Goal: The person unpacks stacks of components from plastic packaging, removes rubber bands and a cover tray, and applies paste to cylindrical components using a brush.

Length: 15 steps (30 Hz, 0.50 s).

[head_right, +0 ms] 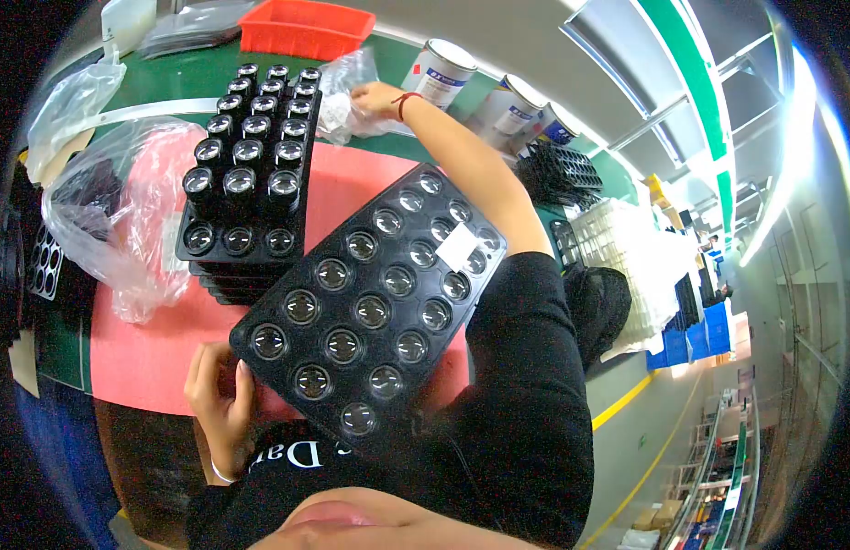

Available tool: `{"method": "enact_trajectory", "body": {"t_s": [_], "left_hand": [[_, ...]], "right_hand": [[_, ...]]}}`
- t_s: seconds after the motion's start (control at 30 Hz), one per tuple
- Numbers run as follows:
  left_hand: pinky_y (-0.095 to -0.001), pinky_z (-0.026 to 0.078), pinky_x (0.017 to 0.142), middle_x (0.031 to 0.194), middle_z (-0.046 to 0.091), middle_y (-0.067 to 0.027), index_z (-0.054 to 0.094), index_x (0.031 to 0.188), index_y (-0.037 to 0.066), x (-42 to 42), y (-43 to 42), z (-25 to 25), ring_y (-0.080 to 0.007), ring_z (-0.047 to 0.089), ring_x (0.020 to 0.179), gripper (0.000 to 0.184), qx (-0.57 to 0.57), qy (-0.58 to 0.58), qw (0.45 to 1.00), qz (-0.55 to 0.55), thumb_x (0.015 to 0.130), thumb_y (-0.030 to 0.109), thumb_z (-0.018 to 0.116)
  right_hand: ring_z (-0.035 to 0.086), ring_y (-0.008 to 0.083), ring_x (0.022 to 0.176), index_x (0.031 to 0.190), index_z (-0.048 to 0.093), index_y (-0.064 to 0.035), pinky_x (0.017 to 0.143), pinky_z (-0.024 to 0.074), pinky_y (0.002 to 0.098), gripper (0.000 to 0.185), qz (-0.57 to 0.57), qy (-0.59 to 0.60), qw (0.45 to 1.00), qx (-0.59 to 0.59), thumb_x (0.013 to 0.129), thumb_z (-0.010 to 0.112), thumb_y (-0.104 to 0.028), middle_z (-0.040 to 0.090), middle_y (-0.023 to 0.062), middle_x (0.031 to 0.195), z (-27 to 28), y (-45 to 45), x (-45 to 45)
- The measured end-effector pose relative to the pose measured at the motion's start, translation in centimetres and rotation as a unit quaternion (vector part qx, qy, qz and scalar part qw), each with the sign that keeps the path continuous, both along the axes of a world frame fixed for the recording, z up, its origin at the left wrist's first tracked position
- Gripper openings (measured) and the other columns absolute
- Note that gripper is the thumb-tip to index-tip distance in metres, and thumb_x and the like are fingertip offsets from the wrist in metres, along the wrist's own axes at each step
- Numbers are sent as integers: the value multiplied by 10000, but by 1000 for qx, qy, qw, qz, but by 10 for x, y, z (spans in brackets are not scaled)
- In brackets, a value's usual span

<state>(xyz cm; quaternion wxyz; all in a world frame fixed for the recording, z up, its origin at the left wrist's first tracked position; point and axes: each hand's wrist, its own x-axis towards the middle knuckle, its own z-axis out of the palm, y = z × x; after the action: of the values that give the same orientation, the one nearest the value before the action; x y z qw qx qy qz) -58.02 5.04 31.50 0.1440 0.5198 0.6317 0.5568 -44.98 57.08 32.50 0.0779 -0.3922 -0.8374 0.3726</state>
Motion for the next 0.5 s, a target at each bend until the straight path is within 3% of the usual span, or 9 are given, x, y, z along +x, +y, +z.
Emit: {"method": "enact_trajectory", "body": {"t_s": [0.07, 0.1, 0.17, 0.27, 0.3, 0.37, 0.4, 0.47, 0.5], "left_hand": [[-306, 436, 565, 746, 559, -119, 606, 859, -16, 0, 0, 0, -225, 549, 629, 115, 3, -6, 1000, 5, 747, 13, 603], [-303, 435, 564, 746, 560, -119, 606, 860, -16, 0, 0, -1, -225, 547, 625, 117, -2, -11, 1000, 4, 747, 12, 602], [-301, 434, 564, 746, 560, -120, 606, 862, -16, -1, 0, -2, -224, 546, 622, 118, -11, -18, 1000, -2, 747, 12, 602], [-290, 434, 568, 745, 561, -120, 605, 867, -19, 0, 0, -5, -220, 549, 626, 120, 6, -19, 1000, -4, 752, 12, 599], [-288, 434, 574, 744, 559, -121, 604, 869, -21, 0, 0, -4, -217, 551, 633, 119, -1, -38, 999, -2, 754, 13, 599], [-287, 434, 579, 743, 558, -121, 603, 871, -22, 1, -1, -3, -214, 553, 641, 119, -11, -57, 998, -5, 757, 13, 599], [-290, 435, 586, 746, 560, -122, 603, 874, -23, 0, -1, -2, -214, 553, 646, 120, -11, -52, 999, -5, 759, 12, 600], [-294, 435, 592, 749, 561, -123, 602, 877, -24, 0, -1, -2, -214, 553, 650, 120, -16, -45, 999, -13, 762, 12, 601], [-295, 435, 593, 753, 563, -125, 602, 881, -24, 0, -2, -4, -217, 553, 650, 122, -18, -50, 999, -13, 763, 9, 601]], "right_hand": [[618, 228, 891, 1163, 574, -61, 782, 478, 337, 403, 34, -177, 971, 159, 776, 606, -169, 651, 123, 1003, 14, -25, -5], [605, 289, 989, 1152, 573, -77, 843, 463, 381, 430, 96, -161, 970, 156, 750, 648, -211, 637, 168, 1077, 12, -16, -2], [590, 300, 1043, 1149, 564, -74, 857, 458, 386, 482, 119, -291, 915, 252, 721, 689, -258, 624, 178, 1113, 17, -16, -2], [588, 321, 1038, 1185, 530, -78, 861, 457, 394, 538, 118, -354, 879, 298, 724, 696, -300, 630, 178, 1090, 48, -51, 3], [628, 287, 942, 1156, 553, -75, 810, 485, 376, 466, 107, -335, 886, 302, 753, 654, -286, 649, 159, 1023, 41, -33, 9], [650, 221, 828, 1108, 586, -66, 739, 511, 334, 409, 86, -314, 932, 161, 775, 626, -300, 657, 132, 981, 57, -26, 20], [643, 156, 771, 1080, 614, -49, 689, 517, 289, 351, 105, -261, 926, 253, 787, 627, -242, 662, 92, 970, 57, -22, 28], [638, 134, 789, 1099, 620, -42, 699, 516, 269, 328, 75, -71, 987, 125, 808, 630, -192, 662, 66, 974, 73, -31, 47], [649, 127, 739, 1097, 638, -44, 690, 512, 260, 295, 33, -20, 991, 128, 825, 615, -156, 678, 66, 907, 82, -42, 55]]}}
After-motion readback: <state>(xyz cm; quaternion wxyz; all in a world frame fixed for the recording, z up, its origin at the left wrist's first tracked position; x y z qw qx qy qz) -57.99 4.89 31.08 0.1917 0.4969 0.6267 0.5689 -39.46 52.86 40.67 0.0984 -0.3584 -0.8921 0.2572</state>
